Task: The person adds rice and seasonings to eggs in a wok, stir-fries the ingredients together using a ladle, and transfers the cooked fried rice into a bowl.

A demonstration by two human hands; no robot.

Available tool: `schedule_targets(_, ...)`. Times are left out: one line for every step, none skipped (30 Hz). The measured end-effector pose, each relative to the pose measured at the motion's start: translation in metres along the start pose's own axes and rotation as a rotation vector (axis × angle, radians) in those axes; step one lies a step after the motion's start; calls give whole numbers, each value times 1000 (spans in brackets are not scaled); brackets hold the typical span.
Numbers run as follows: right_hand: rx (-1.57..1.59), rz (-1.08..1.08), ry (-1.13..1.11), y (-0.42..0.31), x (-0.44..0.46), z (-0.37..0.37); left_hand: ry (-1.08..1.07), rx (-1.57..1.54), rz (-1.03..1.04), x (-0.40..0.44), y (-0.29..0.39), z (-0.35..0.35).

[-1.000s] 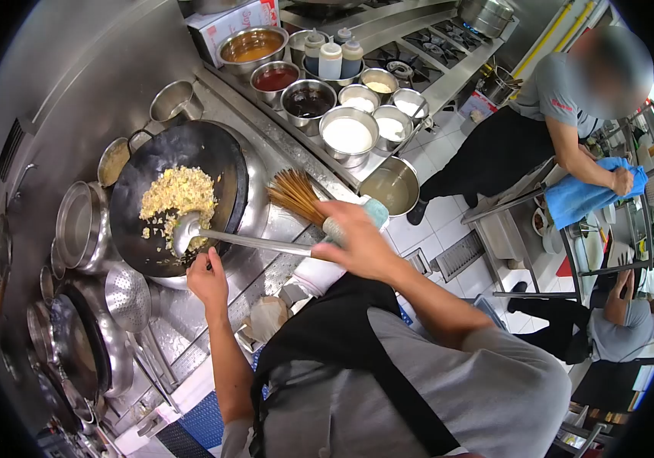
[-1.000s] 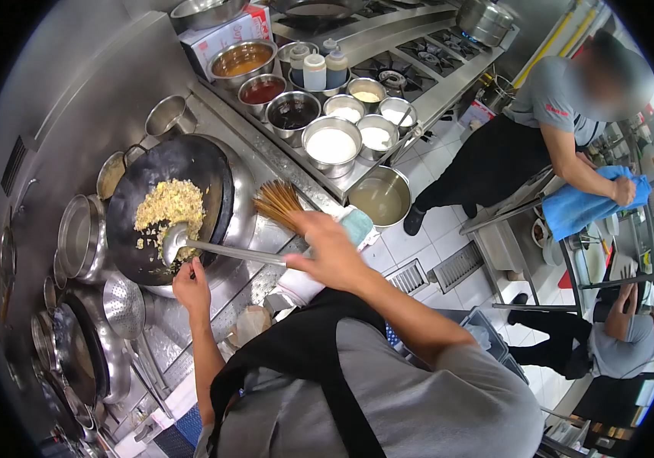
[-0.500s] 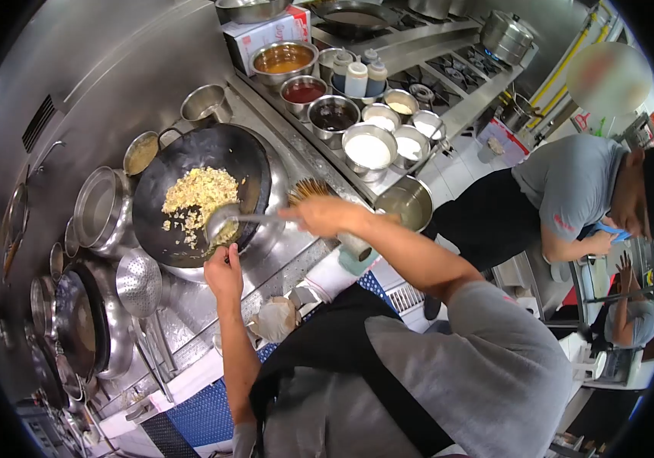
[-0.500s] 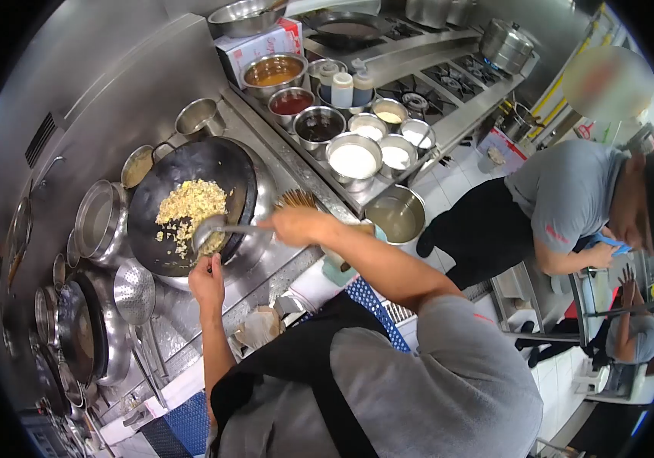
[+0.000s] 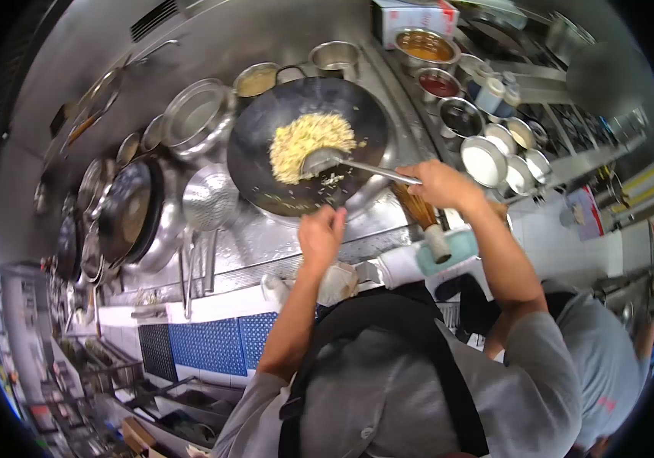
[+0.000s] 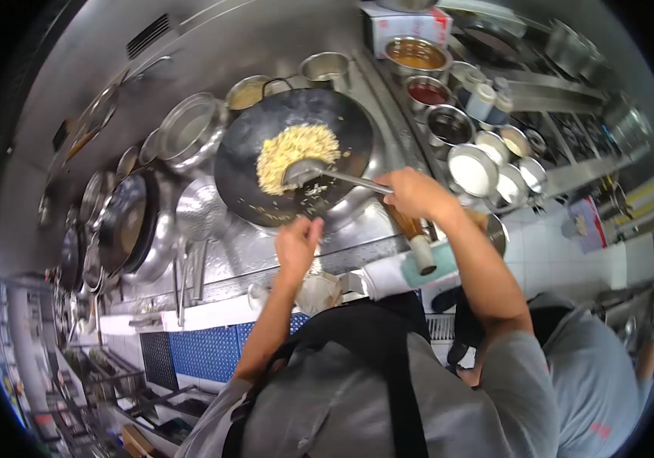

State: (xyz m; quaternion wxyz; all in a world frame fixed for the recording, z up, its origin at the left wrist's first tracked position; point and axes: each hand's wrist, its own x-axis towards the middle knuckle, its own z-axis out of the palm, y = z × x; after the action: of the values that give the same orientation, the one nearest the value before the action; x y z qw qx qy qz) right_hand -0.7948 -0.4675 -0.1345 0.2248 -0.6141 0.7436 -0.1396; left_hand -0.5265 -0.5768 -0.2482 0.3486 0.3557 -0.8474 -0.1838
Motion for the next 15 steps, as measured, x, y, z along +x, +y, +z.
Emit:
schedule_targets(-8,-36,122,2,8,20,-25,5,8,-18,9,-8)
schedule_targets(39,-65,144,-4,5,21,-34,-11,26,-48,20,-22)
schedule_targets(88,-86,166,-9,0,13,-49,-33,44,-66,29,-36)
schedule_targets(121,-84,128,-10,-10,-1,-32,-39,84,-63,33,-47)
schedule_targets(39,-66,80,-5,-19,-15,-15,-50,116,-62,38,-59)
schedule_targets(78,3,-34,-21,-32,-45,11,-64,140,-59,43,-68)
schedule_targets(88,-94,-65,-8,-36,-53,37,13,137,-36,44,-73)
schedule_targets(77,-35,-126,-6,-36,-58,53,-83,89,-11,37,-73)
schedule_targets(64,23,-178,-9,-33,-62,44,-136,30,8,24,-61)
schedule_targets(59,-32,-129,-8,-25,-53,65,-127,13,18,13,-45)
schedule_targets(57,-84,-71,0,-10,-31,71,-77,24,14,2,-25)
schedule_targets(56,-133,-4,11,5,-7,18,-42,-6,1,-5,-12)
schedule_targets(142,-169,86,26,20,21,-35,-6,-27,-14,-5,-8)
schedule_targets(341,-48,64,25,22,27,-18,2,10,-37,3,-17)
schedule_targets(549,72,40,20,22,33,-6,15,48,-57,7,-26)
